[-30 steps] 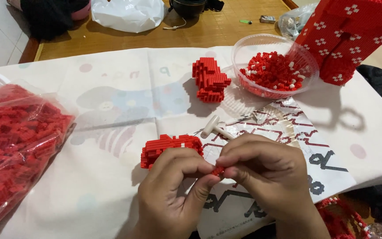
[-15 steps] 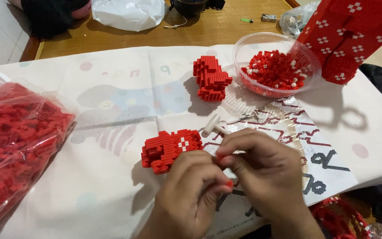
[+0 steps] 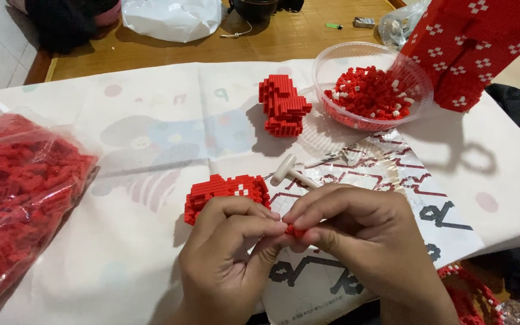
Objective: Assembling a red structure using small interlocking plastic blocks and a small plastic hammer to tap them into place.
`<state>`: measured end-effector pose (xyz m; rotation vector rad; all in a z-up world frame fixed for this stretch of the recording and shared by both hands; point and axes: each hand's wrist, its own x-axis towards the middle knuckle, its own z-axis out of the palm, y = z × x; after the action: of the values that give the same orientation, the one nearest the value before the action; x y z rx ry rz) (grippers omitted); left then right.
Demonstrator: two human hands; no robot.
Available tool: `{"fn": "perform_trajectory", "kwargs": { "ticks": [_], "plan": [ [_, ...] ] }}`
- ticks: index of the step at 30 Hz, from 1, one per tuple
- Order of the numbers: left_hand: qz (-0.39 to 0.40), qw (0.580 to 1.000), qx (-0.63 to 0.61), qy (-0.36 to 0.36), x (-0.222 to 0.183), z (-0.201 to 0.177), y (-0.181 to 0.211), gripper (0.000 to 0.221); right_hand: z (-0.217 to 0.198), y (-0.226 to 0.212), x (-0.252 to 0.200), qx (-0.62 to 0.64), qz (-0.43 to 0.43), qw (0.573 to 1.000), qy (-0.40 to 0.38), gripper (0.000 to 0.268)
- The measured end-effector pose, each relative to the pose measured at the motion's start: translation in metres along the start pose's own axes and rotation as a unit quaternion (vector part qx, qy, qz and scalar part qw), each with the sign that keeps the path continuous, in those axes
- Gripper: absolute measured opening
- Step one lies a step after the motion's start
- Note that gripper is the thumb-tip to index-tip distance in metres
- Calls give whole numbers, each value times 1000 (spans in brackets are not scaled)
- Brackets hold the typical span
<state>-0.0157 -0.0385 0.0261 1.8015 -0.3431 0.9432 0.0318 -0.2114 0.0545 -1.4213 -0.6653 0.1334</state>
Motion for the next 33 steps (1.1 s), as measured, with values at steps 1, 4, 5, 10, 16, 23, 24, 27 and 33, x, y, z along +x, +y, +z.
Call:
{"fn": "perform_trajectory", "kwargs": {
  "ticks": [1, 4, 5, 10, 16, 23, 24, 27, 33],
  "plan": [
    [0, 1000, 0, 0, 0, 0, 1, 8, -1, 1, 0, 0, 0, 1000, 0, 8],
    [12, 999, 30, 7, 0, -2, 1, 8, -2, 2, 1, 2, 15, 999, -28, 9],
    [16, 999, 32, 1, -1, -3, 0, 7, -2, 1, 2, 11, 17, 999, -37, 12],
    [12, 999, 31, -5, -3, -3, -1, 7, -7, 3, 1, 29, 60, 996, -60, 14],
    [15, 999, 34, -2, -2, -1, 1, 8, -10, 9, 2, 33, 87, 995, -44, 12],
    [-52, 997, 54, 33, 0, 4, 16, 14, -42, 12, 7, -270, 84, 945, 162, 4],
    [-97, 992, 66, 47, 0, 4, 21, 16, -49, 12, 9, -440, 93, 868, 210, 5],
    [-156, 986, 49, 20, 4, -1, 26, 30, -46, 3, 24, -442, 290, 820, 219, 7],
    [101, 947, 306, -1, 1, -9, 10, 22, -47, 15, 22, -462, 217, 839, 189, 5]
  ]
}}
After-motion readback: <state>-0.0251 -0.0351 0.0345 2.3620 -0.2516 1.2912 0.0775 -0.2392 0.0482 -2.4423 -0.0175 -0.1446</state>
